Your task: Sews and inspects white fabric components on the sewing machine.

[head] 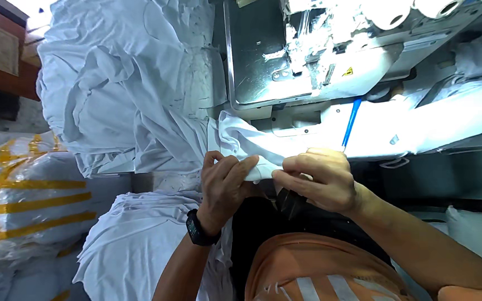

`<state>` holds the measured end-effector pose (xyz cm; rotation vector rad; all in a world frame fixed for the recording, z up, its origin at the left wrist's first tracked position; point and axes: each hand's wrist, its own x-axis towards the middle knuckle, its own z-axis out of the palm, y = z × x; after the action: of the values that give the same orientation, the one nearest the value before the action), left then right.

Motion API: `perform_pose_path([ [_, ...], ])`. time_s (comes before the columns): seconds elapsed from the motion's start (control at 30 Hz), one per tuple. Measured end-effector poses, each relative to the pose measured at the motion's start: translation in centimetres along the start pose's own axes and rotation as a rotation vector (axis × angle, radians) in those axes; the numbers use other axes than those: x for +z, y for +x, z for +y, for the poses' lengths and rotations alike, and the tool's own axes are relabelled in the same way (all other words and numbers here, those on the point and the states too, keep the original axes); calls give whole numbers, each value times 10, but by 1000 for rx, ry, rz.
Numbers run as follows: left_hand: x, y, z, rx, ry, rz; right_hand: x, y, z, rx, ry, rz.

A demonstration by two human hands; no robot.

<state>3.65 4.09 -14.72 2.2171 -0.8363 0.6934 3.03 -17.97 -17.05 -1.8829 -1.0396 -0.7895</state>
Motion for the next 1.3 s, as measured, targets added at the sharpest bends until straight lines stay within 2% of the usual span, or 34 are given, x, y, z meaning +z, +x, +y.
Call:
perform_pose_path([
  [0.17, -1, -1, -2, -17, 7, -15, 3, -1, -1, -28, -37, 2],
  [0.5, 8, -9, -1, -30, 14, 100, 5, -4, -6, -19, -22, -21],
  [0.7, 2, -7, -1, 131, 92, -25, 3, -5, -8, 92, -4, -7],
  [0.83, 3, -8, 0, 151, 99, -32, 1, -2, -5, 86, -3, 11],
  [0.93, 3, 1, 6, 28, 37, -112, -2, 7, -5, 224, 183, -22],
  [1.0, -2, 11, 9, -219, -236, -279, -7, 16, -2, 427, 336, -57],
  [1.07, -10, 18, 3, -495, -584, -451, -10, 22, 5, 562, 330, -88],
  [1.17, -18, 24, -1, -722, -721, -496, -9, 22, 12, 437, 263, -104],
  [1.3, -21, 26, 1, -728, -761, -538, 0, 15, 9, 272, 273, -188],
])
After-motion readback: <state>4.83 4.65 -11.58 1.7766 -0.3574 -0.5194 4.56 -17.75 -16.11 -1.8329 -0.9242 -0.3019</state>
